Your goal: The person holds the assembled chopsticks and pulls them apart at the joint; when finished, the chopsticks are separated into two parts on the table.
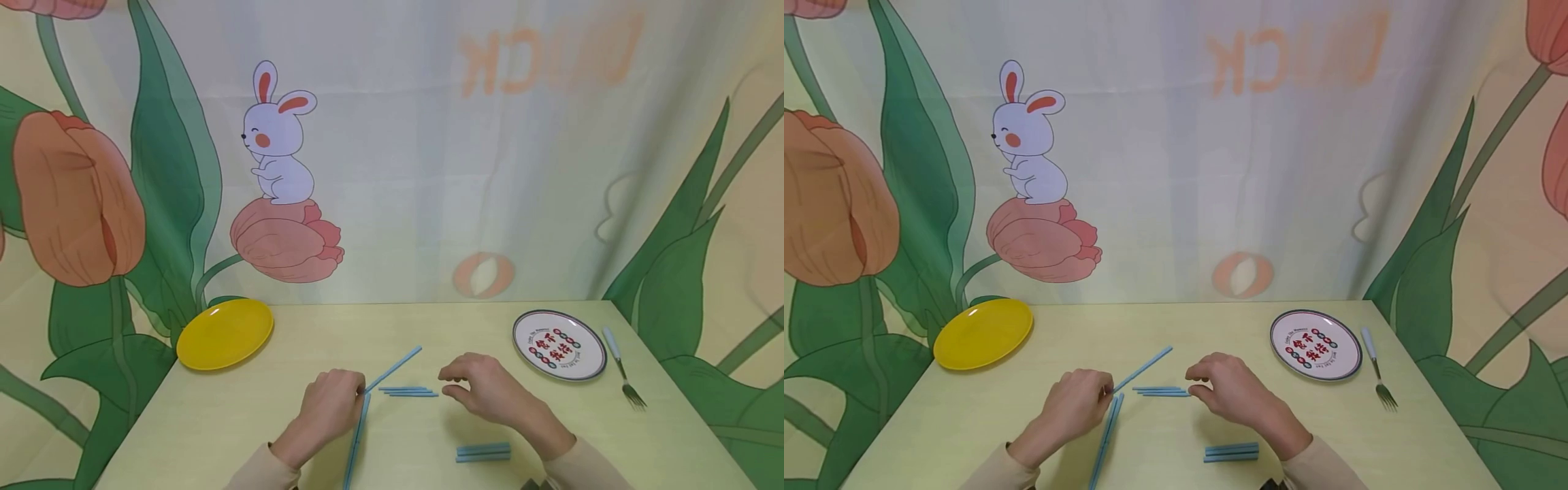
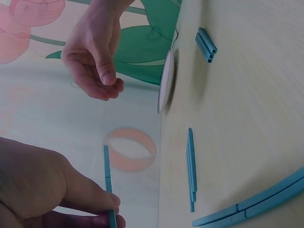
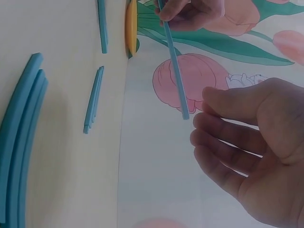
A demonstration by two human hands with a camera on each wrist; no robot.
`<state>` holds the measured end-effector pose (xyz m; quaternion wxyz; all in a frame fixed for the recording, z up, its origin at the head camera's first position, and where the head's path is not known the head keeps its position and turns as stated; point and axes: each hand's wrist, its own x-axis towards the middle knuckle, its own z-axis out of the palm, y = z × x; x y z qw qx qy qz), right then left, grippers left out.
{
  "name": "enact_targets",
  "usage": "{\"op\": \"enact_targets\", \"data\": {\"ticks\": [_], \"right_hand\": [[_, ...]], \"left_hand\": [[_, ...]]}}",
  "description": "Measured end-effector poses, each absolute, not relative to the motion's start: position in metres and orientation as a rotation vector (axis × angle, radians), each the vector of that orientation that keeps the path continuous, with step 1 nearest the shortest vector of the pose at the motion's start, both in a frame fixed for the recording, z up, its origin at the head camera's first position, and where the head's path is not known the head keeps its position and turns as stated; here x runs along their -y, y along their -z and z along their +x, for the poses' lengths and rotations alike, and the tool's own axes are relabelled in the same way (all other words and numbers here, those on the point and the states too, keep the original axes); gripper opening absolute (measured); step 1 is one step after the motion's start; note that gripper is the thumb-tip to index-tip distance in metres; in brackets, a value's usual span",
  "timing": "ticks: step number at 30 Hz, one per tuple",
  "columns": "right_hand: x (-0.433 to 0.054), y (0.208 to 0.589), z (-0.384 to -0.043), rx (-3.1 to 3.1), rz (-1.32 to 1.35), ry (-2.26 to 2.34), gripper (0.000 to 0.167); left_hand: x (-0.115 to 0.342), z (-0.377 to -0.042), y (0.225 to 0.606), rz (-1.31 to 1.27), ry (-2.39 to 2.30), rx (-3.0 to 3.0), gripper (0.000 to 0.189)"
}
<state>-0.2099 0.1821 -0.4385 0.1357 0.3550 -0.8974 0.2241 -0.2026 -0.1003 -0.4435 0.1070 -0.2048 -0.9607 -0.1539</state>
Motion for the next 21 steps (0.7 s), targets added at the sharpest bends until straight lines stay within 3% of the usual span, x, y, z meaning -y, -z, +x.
{"op": "enact_targets", "data": {"ticks": [21], "right_hand": [[-0.168, 0.425, -0.221, 2.488, 1.003, -0.598, 0.016]], "left_hand": [[0.086, -0.218, 0.432, -0.693, 0.376, 2.778, 0.009]]}}
